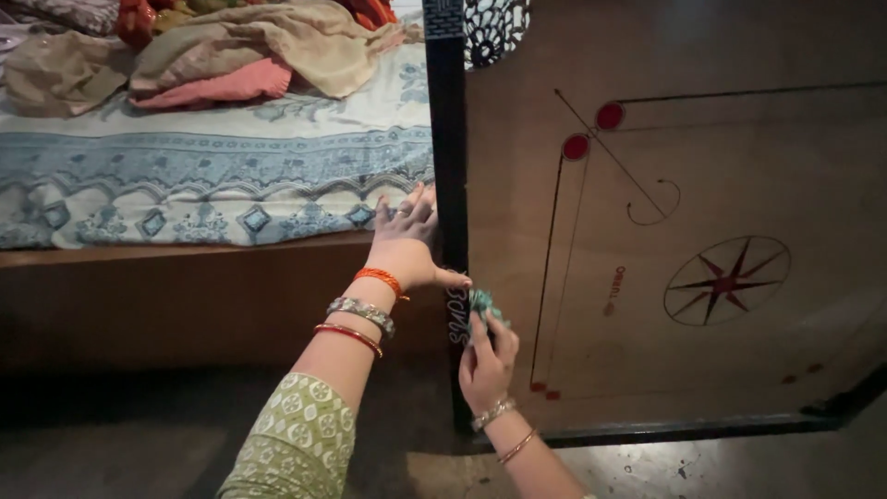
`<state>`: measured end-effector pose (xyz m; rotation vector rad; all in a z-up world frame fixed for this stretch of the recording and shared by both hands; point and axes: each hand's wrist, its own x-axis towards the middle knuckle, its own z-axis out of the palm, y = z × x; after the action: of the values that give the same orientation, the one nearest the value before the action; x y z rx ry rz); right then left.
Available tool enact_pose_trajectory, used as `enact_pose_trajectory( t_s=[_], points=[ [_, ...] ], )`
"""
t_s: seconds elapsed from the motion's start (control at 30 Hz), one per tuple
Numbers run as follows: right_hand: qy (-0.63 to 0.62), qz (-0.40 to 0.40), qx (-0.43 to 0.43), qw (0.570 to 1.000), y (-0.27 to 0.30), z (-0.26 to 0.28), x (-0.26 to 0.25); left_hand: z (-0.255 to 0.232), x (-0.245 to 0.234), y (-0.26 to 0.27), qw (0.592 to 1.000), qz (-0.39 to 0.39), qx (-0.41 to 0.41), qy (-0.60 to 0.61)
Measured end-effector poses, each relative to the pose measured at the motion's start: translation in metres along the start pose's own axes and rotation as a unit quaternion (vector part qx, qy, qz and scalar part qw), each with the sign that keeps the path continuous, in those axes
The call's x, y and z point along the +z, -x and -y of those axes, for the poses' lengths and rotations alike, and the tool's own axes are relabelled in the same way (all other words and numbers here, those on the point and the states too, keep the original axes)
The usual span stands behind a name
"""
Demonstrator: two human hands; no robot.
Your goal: Wiping and cleaning the surface and edges of a carrom board with a cloth.
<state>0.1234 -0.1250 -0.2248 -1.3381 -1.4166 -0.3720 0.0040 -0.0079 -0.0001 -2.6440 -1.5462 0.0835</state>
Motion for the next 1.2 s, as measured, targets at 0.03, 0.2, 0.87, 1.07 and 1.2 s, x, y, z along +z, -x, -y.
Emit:
enact_pose_trajectory(
  t_s=[0.03,0.2,0.87,1.07,1.2],
  points=[
    [-0.021,0.013,0.02,0.999,0.008,-0.002,-0.001,0.0,0.002,-0.001,1.0,-0.011,0.002,-0.003],
    [-0.022,0.048,0.076,0.996,0.077,-0.024,0.008,0.003,0.006,-0.005,0.999,-0.037,0.011,-0.013],
    [0.051,0.542,0.051,0.837,0.204,-0.104,-0.035,-0.001,-0.005,-0.003,1.0,-0.003,0.0,-0.023],
    [0.218,0.526,0.073,0.819,0.217,-0.225,-0.105,0.006,0.011,-0.006,0.999,-0.035,0.003,-0.003],
    [0.309,0.502,0.167,0.79,0.194,-0.262,-0.153,-0.001,0.007,-0.003,0.999,-0.046,0.006,-0.008]
  ],
)
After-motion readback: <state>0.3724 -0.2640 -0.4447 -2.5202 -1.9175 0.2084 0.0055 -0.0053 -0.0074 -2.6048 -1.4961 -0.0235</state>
